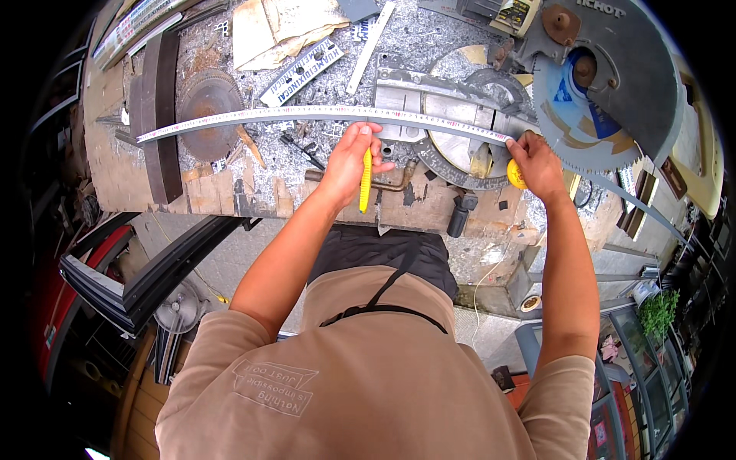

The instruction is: The person measures a metal frame with a tape measure, cuts a piece of metal trim using a power miter saw, and then fits the cut trim onto the frame.

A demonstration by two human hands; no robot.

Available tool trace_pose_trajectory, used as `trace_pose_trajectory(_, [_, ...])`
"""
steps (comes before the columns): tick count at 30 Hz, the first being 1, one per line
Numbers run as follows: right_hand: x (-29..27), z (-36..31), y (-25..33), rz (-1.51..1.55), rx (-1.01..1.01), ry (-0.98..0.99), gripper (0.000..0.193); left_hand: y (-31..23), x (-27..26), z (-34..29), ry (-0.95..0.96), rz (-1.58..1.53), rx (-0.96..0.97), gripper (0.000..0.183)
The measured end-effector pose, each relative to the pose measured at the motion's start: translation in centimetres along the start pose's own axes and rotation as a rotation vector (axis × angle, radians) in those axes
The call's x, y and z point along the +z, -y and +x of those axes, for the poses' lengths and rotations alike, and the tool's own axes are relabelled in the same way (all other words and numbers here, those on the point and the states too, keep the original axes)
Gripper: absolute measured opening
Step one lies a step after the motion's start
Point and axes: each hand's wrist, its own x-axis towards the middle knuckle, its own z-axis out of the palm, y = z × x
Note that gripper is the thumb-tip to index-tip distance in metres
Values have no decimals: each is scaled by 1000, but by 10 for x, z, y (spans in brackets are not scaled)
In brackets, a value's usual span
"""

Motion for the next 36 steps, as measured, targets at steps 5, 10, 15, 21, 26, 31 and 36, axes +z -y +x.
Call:
trace_pose_trajectory(5, [0, -1, 1, 7, -2, -5, 46, -9, 8, -3, -52, 10, -55, 25])
trace_pose_trajectory(10, [0, -1, 1, 10, -3, -7, 46, -15, 16, -3, -117, -50, -106, 23])
trace_pose_trajectory(15, [0, -3, 2, 25, 1, -13, 45, -14, 17, -3, -128, -111, -111, 22])
trace_pose_trajectory(21, [-1, -4, 4, 34, -3, -21, 44, -16, 16, -5, -118, -115, -117, 22])
trace_pose_trajectory(26, [1, -4, 2, 40, -4, -29, 44, -15, 16, -5, -118, -103, -113, 23])
trace_pose_trajectory(31, [1, -3, 3, 41, -15, -38, 44, -14, 14, -5, -120, -118, -119, 23])
trace_pose_trajectory(36, [0, -5, 4, 49, -19, -42, 43, -14, 12, -6, -87, -127, -116, 23])
